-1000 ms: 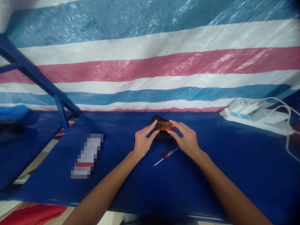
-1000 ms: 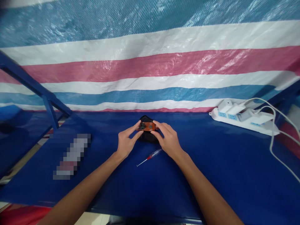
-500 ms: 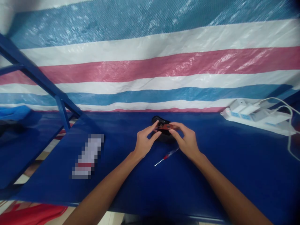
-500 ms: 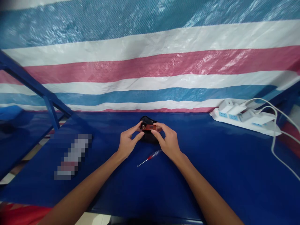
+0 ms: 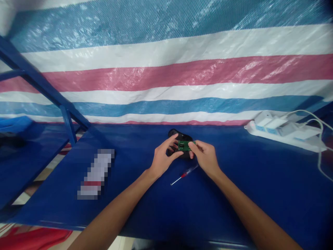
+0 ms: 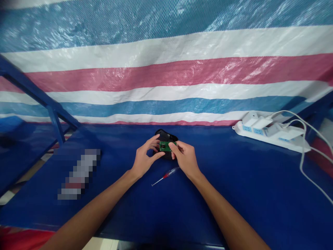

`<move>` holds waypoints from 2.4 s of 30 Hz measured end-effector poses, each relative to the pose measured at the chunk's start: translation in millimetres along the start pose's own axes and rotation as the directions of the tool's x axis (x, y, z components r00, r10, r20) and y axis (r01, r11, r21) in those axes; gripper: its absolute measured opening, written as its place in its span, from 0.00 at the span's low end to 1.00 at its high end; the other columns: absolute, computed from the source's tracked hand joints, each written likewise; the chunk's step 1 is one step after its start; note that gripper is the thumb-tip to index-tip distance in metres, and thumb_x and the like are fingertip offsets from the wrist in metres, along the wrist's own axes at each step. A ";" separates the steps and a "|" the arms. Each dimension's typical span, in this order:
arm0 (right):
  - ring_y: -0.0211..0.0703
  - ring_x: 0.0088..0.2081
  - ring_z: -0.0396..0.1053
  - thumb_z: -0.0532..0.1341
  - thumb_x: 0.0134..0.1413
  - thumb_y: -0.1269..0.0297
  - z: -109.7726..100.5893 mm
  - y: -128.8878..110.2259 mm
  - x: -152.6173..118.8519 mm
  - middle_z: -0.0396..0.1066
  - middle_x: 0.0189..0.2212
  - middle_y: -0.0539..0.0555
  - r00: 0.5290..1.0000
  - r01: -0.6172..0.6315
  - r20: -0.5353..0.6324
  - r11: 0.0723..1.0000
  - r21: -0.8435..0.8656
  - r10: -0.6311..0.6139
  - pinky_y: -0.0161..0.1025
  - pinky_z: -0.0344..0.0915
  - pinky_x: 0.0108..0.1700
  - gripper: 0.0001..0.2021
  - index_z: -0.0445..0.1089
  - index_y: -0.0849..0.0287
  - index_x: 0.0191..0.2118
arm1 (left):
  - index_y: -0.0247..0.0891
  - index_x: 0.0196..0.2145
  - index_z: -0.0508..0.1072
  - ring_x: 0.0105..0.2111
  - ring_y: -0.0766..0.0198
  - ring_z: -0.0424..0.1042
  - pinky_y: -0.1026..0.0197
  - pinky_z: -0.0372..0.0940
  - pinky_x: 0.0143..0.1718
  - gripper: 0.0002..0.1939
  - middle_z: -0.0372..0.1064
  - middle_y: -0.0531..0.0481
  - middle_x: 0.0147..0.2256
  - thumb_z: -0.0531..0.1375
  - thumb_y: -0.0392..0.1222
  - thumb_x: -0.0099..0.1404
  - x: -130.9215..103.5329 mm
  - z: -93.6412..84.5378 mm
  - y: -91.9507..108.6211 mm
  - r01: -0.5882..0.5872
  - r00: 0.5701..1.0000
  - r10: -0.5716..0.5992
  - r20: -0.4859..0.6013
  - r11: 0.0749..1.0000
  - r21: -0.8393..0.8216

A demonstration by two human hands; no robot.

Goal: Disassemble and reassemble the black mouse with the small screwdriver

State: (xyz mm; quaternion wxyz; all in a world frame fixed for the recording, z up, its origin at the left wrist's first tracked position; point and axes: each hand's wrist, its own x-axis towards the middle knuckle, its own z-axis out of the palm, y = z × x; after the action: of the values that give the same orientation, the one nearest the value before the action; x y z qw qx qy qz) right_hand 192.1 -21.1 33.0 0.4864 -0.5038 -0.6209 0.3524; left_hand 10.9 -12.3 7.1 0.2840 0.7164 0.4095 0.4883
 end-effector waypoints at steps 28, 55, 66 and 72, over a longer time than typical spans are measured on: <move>0.38 0.28 0.75 0.64 0.54 0.64 1.1 7.5 -1.9 0.75 0.32 0.49 0.981 0.170 -0.088 0.984 -0.043 -0.173 0.38 0.74 0.37 0.16 0.72 0.54 0.50 | 0.43 0.52 0.73 0.36 0.64 0.74 0.62 0.70 0.41 0.21 0.76 0.49 0.42 0.66 0.44 0.62 2.2 -1.6 -2.1 0.116 0.986 -0.128 -0.106 0.987 -0.115; 0.39 0.26 0.72 0.63 0.56 0.61 -1.3 3.7 -1.4 0.73 0.23 0.49 0.980 0.158 -0.104 0.982 -0.100 -0.168 0.37 0.68 0.34 0.06 0.71 0.57 0.31 | 0.35 0.43 0.79 0.35 0.59 0.77 0.58 0.70 0.43 0.16 0.79 0.47 0.34 0.64 0.49 0.64 0.8 -5.3 3.9 0.168 0.981 -0.184 -0.067 0.967 -0.193; 0.34 0.17 0.61 0.65 0.52 0.59 -6.5 0.0 3.7 0.64 0.14 0.45 0.992 -0.119 0.070 0.959 0.256 0.104 0.35 0.58 0.25 0.11 0.69 0.58 0.25 | 0.44 0.55 0.71 0.38 0.64 0.74 0.63 0.71 0.35 0.24 0.70 0.45 0.52 0.67 0.44 0.61 4.8 -8.2 7.8 -0.104 0.989 0.095 -0.116 0.991 -0.078; 0.33 0.17 0.58 0.64 0.53 0.57 -7.3 -0.3 0.7 0.62 0.14 0.44 0.991 -0.075 0.119 0.986 0.146 0.058 0.34 0.55 0.24 0.12 0.68 0.58 0.25 | 0.41 0.47 0.76 0.44 0.58 0.75 0.55 0.70 0.46 0.14 0.76 0.45 0.44 0.64 0.45 0.64 9.5 -19.5 7.4 -0.316 0.946 0.324 -0.014 0.931 0.181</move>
State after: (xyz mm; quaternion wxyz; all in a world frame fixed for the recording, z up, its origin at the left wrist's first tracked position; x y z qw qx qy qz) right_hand 199.0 -21.0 35.4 0.4746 -0.4651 -0.6021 0.4426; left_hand -3.1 -7.7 24.5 0.1271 0.7849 0.3350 0.5056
